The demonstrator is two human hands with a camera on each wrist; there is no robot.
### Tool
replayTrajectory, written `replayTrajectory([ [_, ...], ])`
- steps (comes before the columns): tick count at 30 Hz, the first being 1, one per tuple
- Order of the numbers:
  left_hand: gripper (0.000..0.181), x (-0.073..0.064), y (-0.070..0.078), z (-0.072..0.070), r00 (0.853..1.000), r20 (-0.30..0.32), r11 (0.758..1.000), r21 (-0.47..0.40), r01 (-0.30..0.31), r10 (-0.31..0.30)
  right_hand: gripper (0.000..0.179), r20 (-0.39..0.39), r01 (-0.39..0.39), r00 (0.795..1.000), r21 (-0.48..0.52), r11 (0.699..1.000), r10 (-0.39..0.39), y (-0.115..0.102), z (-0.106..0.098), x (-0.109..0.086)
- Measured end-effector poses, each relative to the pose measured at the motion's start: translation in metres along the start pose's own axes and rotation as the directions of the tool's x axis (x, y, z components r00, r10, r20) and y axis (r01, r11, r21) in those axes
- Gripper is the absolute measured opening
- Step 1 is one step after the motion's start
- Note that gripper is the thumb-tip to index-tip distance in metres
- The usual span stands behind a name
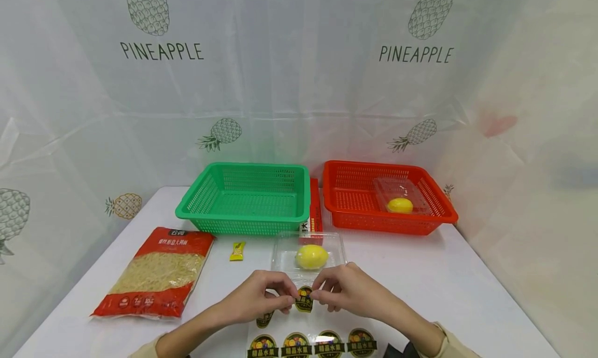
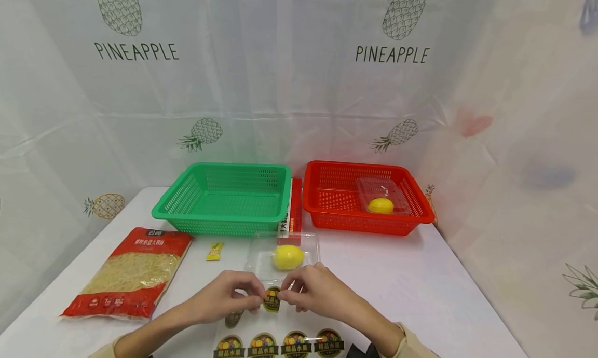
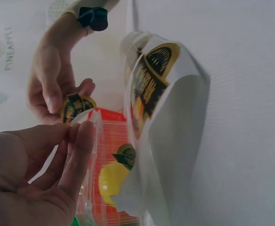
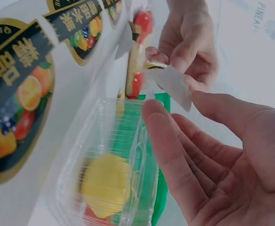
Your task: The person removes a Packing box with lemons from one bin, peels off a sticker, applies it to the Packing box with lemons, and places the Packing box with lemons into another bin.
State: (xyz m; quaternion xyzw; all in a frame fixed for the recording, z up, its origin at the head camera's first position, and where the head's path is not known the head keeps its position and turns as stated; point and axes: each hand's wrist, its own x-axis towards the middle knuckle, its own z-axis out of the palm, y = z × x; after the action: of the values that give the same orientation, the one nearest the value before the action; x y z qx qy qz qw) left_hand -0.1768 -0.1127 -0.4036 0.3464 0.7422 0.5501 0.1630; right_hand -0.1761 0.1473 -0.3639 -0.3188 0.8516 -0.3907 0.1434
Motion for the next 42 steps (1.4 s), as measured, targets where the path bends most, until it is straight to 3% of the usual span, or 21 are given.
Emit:
replayTrajectory([
  [10, 0.014, 0.021, 0.004, -0.016, 0.998, -0.044, 0.999, 0.040, -0.036, 0.038, 0.025, -0.136, 0.005, 0.991, -0.047, 0.999, -0.011, 0.000, -0.007, 0.005],
  [18, 0.019, 0.042, 0.007, -0.032, 0.997, -0.073, 1.000, -0.007, -0.010, 0.010, 0.015, -0.305, 0.108, 0.944, -0.073, 0.991, -0.125, 0.008, -0.016, 0.021],
  [24, 0.018, 0.056, 0.008, -0.041, 0.996, -0.086, 0.993, 0.112, -0.024, 0.034, 0.012, -0.328, 0.106, 0.937, -0.068, 0.992, -0.122, 0.018, -0.025, 0.035],
  [29, 0.016, 0.067, 0.007, -0.045, 0.992, -0.104, 0.962, 0.270, -0.035, 0.065, 0.013, -0.333, 0.089, 0.937, -0.061, 0.994, -0.104, 0.025, -0.029, 0.043],
  [31, 0.016, 0.071, 0.008, -0.046, 0.992, -0.111, 0.955, 0.295, -0.027, 0.062, 0.014, -0.327, 0.087, 0.939, -0.068, 0.994, -0.105, 0.027, -0.030, 0.045],
  [37, 0.017, 0.077, 0.008, -0.048, 0.992, -0.125, 0.955, 0.294, 0.027, 0.010, 0.016, -0.310, 0.083, 0.946, -0.057, 0.995, -0.097, 0.032, -0.032, 0.051],
  [42, 0.017, 0.081, 0.004, -0.050, 0.989, -0.139, 0.975, 0.212, 0.069, -0.040, 0.018, -0.316, 0.047, 0.947, -0.029, 0.998, -0.053, 0.036, -0.033, 0.052],
])
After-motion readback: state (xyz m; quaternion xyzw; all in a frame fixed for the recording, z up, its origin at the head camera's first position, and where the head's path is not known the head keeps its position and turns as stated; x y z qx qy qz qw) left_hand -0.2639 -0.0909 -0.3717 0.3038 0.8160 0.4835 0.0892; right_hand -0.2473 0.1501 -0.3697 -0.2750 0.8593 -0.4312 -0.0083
